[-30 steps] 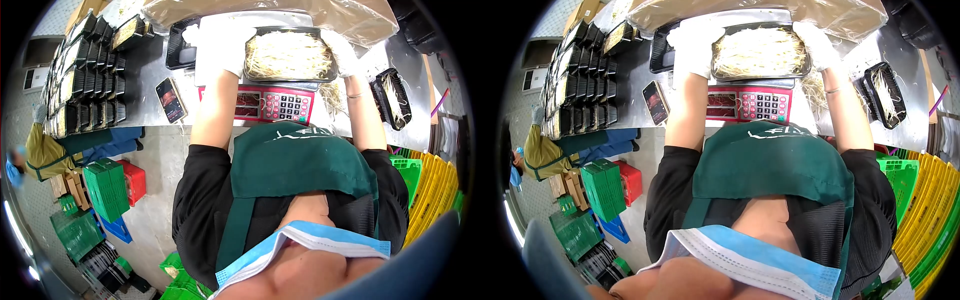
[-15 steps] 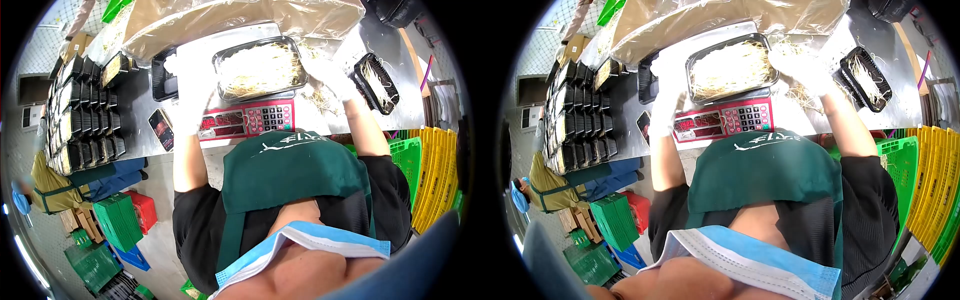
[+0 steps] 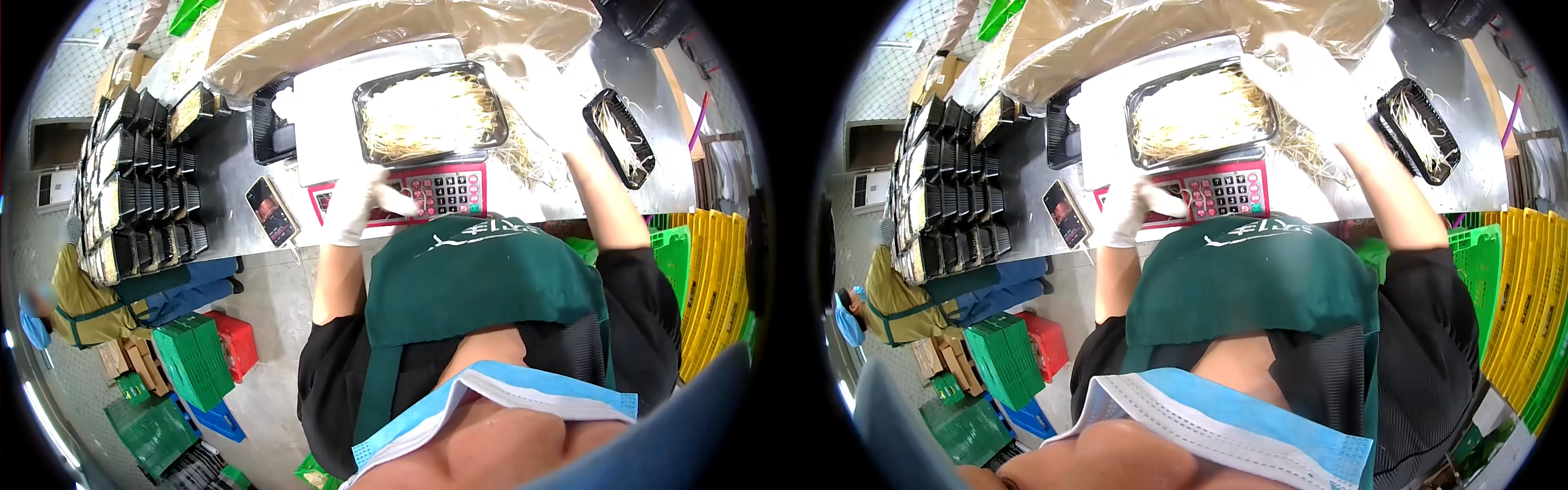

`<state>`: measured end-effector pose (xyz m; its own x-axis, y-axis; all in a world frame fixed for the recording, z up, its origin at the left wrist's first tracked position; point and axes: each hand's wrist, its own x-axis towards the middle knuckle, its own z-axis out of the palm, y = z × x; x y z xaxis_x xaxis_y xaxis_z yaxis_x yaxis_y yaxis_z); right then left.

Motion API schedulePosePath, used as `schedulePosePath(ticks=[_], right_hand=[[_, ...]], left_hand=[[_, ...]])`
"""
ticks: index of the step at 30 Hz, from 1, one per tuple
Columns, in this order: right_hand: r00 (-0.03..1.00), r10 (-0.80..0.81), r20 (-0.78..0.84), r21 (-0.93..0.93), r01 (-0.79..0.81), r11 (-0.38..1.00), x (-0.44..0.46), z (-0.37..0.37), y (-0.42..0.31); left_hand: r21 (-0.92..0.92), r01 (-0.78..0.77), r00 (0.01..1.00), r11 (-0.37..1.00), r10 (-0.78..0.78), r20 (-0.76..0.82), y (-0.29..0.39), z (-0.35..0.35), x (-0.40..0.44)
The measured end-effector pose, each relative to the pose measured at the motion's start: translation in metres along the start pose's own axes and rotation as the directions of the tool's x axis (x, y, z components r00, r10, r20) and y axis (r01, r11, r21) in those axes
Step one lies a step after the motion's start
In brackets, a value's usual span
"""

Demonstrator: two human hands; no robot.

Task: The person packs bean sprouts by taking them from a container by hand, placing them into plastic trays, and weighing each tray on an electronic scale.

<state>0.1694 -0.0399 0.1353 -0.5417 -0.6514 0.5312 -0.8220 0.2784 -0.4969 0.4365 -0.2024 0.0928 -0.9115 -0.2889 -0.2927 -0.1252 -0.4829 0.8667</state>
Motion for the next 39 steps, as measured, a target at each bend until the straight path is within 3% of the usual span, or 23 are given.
schedulePosePath(ticks=[1, 2, 4, 5, 7, 8, 10, 13, 14, 15, 16, 17, 18, 19, 20, 21, 23, 26, 28, 30, 32, 37, 39], right_hand=[[0.989, -0.139, 0.044, -0.032, 0.141, 0.990, 0.018, 0.004, -0.016], [0.957, -0.278, 0.089, -0.054, 0.283, 0.958, 0.036, 0.015, -0.030], [0.911, -0.384, 0.150, -0.063, 0.397, 0.916, 0.051, 0.060, -0.043], [0.911, -0.389, 0.138, -0.059, 0.400, 0.915, 0.049, 0.073, -0.045], [0.801, -0.161, 0.576, -0.046, 0.228, 0.973, 0.048, 0.095, -0.052], [0.796, -0.190, 0.575, -0.034, 0.256, 0.966, 0.056, 0.092, -0.060], [0.647, -0.069, 0.760, -0.111, 0.233, 0.966, 0.055, 0.077, -0.074], [0.671, 0.052, 0.740, -0.125, 0.061, 0.990, 0.053, 0.067, -0.075], [0.764, -0.078, 0.641, 0.150, -0.024, 0.988, 0.040, 0.068, -0.059], [0.848, -0.169, 0.502, 0.423, -0.071, 0.904, 0.024, 0.068, -0.047], [0.801, -0.111, 0.588, 0.492, -0.245, 0.835, 0.023, 0.033, -0.062], [0.858, -0.160, 0.487, 0.477, -0.109, 0.872, 0.017, 0.014, -0.057], [0.924, -0.051, 0.378, 0.584, -0.195, 0.788, 0.001, 0.008, -0.045], [0.933, 0.064, 0.355, 0.662, -0.299, 0.687, -0.015, 0.002, -0.027], [0.943, 0.129, 0.308, 0.659, -0.310, 0.685, -0.029, -0.008, -0.009], [0.890, 0.307, 0.337, 0.661, -0.456, 0.596, -0.044, -0.017, 0.003], [0.821, 0.501, 0.274, 0.471, -0.569, 0.675, -0.081, -0.032, 0.044], [0.786, 0.551, 0.282, 0.483, -0.612, 0.626, -0.111, -0.048, 0.067], [0.814, 0.549, 0.189, 0.354, -0.578, 0.736, -0.115, -0.048, 0.062], [0.864, 0.488, 0.128, 0.354, -0.499, 0.791, -0.122, -0.039, 0.059], [0.886, 0.452, 0.106, 0.249, -0.464, 0.850, -0.128, -0.033, 0.062], [0.829, 0.531, 0.174, 0.422, -0.550, 0.721, -0.139, -0.039, 0.068], [0.832, 0.533, 0.157, 0.439, -0.542, 0.717, -0.141, -0.044, 0.060]], left_hand=[[0.100, 0.084, 0.993, 0.991, -0.092, 0.078, 0.000, 0.017, 0.002], [0.192, 0.224, 0.975, 0.955, -0.219, -0.047, 0.007, 0.062, 0.001], [0.210, 0.184, 0.983, 0.960, -0.174, -0.065, -0.034, 0.068, 0.024], [0.159, 0.124, 0.991, 0.979, -0.116, -0.062, -0.042, 0.070, 0.031], [0.195, 0.000, 0.984, 0.981, 0.035, -0.175, -0.061, 0.059, 0.042], [0.021, 0.063, 0.945, 0.998, -0.053, -0.322, -0.028, 0.087, 0.030], [0.144, 0.226, 0.918, 0.964, -0.161, -0.361, -0.028, 0.070, 0.030], [0.483, -0.390, 0.785, 0.784, 0.557, -0.270, -0.051, 0.050, 0.037], [0.449, -0.470, 0.739, 0.760, 0.617, -0.270, -0.040, 0.041, 0.029], [0.266, -0.428, 0.781, 0.864, 0.502, -0.372, -0.020, 0.028, 0.012], [0.045, -0.375, 0.803, 0.926, 0.349, -0.484, 0.002, 0.014, -0.005], [0.061, -0.384, 0.741, 0.921, 0.347, -0.575, 0.019, -0.004, -0.018], [0.621, -0.380, 0.447, 0.685, 0.724, -0.525, 0.014, -0.047, -0.021], [0.783, -0.192, 0.378, 0.592, 0.781, -0.498, 0.037, -0.065, -0.032], [0.228, -0.583, 0.319, 0.780, 0.477, -0.819, 0.067, -0.076, -0.030], [0.252, -0.625, 0.288, 0.739, 0.519, -0.805, 0.080, -0.128, -0.028], [0.300, -0.681, 0.221, 0.668, 0.578, -0.785, 0.111, -0.224, -0.012], [0.304, -0.707, 0.187, 0.638, 0.583, -0.790, 0.165, -0.312, 0.034], [0.220, -0.772, 0.200, 0.596, 0.557, -0.806, 0.181, -0.366, 0.061], [-0.031, -0.729, 0.390, 0.684, 0.377, -0.840, 0.192, -0.413, 0.071], [-0.063, -0.619, 0.417, 0.783, 0.259, -0.871, 0.208, -0.410, 0.075], [0.099, -0.338, 0.281, 0.936, 0.201, -0.938, 0.203, -0.356, 0.065], [0.294, -0.408, 0.229, 0.864, 0.409, -0.883, 0.178, -0.326, 0.050]])
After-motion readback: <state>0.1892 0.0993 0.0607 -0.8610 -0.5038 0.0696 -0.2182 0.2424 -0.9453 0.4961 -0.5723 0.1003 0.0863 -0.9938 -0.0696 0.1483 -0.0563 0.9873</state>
